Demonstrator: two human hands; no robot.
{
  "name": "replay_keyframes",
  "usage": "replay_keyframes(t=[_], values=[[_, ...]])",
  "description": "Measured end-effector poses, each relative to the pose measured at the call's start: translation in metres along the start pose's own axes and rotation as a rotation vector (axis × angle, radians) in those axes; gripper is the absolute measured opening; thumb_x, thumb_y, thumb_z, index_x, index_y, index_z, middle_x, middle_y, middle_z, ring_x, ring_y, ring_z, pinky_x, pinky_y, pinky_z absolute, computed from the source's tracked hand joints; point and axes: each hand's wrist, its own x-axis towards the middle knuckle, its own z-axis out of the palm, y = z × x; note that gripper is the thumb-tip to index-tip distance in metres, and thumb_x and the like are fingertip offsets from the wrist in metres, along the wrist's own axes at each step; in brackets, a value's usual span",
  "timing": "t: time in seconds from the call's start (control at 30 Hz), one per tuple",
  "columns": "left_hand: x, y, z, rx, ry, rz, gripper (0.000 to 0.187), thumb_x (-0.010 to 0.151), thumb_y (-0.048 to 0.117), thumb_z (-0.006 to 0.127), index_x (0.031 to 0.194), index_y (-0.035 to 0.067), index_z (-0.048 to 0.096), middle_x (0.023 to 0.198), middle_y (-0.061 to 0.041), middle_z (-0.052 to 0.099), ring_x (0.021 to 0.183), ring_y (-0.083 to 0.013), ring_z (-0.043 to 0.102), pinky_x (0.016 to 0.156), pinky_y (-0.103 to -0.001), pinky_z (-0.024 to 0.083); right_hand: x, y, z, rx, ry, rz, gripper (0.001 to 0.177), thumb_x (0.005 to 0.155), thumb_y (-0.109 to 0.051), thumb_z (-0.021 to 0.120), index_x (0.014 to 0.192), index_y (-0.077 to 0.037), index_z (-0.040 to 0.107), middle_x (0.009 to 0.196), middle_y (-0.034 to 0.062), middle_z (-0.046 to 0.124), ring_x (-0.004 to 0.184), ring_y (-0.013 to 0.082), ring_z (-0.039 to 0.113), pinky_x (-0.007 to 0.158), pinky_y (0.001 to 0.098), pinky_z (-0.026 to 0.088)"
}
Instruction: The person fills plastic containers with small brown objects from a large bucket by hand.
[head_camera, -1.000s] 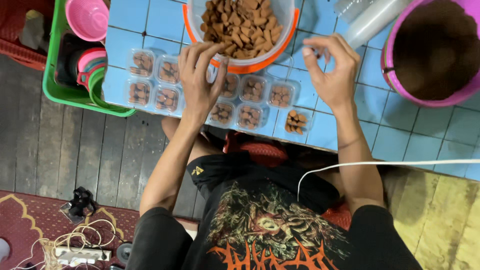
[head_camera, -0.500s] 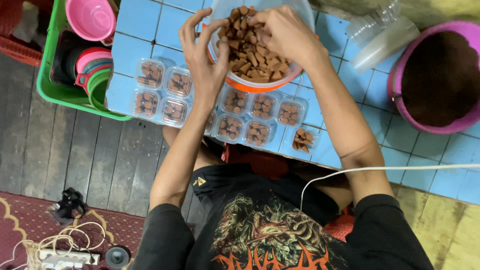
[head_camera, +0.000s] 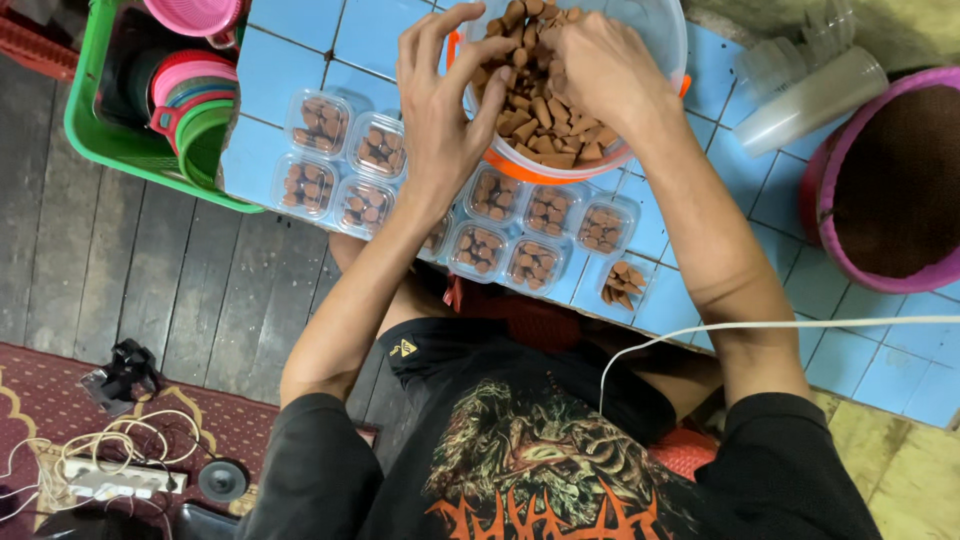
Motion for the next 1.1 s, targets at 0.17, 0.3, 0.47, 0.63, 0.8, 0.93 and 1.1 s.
replay_keyframes(t=[0.17,0.3,0.47,0.63,0.8,0.93,1.1], values=[[0.001,0.004,-0.004,-0.004,-0.007,0.007,0.014,0.101,0.019,0.063,0.115,0.017,0.066,0.134,-0.005,0.052,0.123,-0.0325,0.047,0.101,-0.052,0.045,0.000,0.007,0.004,-0.061,0.031,0.040,0.036,0.100,-0.022,0.076,0.083,0.005,0.060,0.083,0.0277,0.064,0.080,0.0500,0.065,0.063,0.0543,0.053],[0.003,0.008,-0.007,0.023,-0.018,0.034,0.013,0.102,0.019,0.064,0.114,0.016,0.066,0.134,-0.005,0.052,0.123,-0.0318,0.047,0.099,-0.051,0.046,0.001,0.001,-0.011,-0.024,0.013,0.038,0.023,0.094,-0.018,0.073,0.086,0.002,0.065,0.088,0.0284,0.061,0.081,0.0506,0.063,0.063,0.0553,0.049],[0.014,0.014,-0.014,0.128,0.001,0.083,0.015,0.102,0.024,0.064,0.115,0.018,0.065,0.127,-0.008,0.052,0.117,-0.0309,0.046,0.088,-0.047,0.043,-0.007,0.013,-0.016,0.085,0.188,-0.110,0.016,0.085,-0.011,0.071,0.095,0.000,0.070,0.079,0.0209,0.066,0.082,0.0412,0.062,0.065,0.0491,0.048],[0.021,0.017,-0.012,0.226,-0.085,0.128,0.017,0.102,0.026,0.066,0.115,0.016,0.062,0.121,-0.012,0.053,0.109,-0.0311,0.046,0.082,-0.044,0.039,-0.041,0.013,-0.047,0.523,0.181,-0.102,0.021,0.098,-0.012,0.065,0.115,0.000,0.070,0.107,0.0115,0.072,0.095,0.0220,0.068,0.081,0.0366,0.053],[0.030,0.016,-0.010,0.395,-0.263,0.275,0.026,0.091,0.021,0.087,0.106,0.014,0.067,0.120,-0.009,0.058,0.113,-0.0279,0.047,0.079,-0.046,0.031,-0.070,0.021,-0.063,0.517,0.205,-0.169,0.025,0.107,-0.022,0.069,0.123,-0.004,0.075,0.108,0.0085,0.071,0.084,0.0208,0.055,0.065,0.0372,0.041],[0.035,0.008,0.008,0.439,-0.337,0.374,0.013,0.090,0.018,0.082,0.092,0.012,0.071,0.100,-0.004,0.064,0.101,-0.0262,0.057,0.084,-0.046,0.025,-0.090,0.012,-0.076,0.547,0.156,0.050,0.021,0.105,-0.035,0.071,0.119,-0.021,0.077,0.083,-0.0047,0.057,0.067,0.0137,0.037,0.062,0.0314,0.031],[0.032,-0.015,0.056,0.708,-0.677,0.422,0.021,0.064,-0.005,0.070,0.062,0.013,0.059,0.066,-0.002,0.061,0.096,-0.0301,0.064,0.094,-0.054,0.033,-0.088,0.026,-0.047,0.342,0.311,-0.159,0.015,0.104,-0.012,0.067,0.115,-0.002,0.071,0.102,0.0100,0.070,0.087,0.0259,0.063,0.078,0.0450,0.041]])
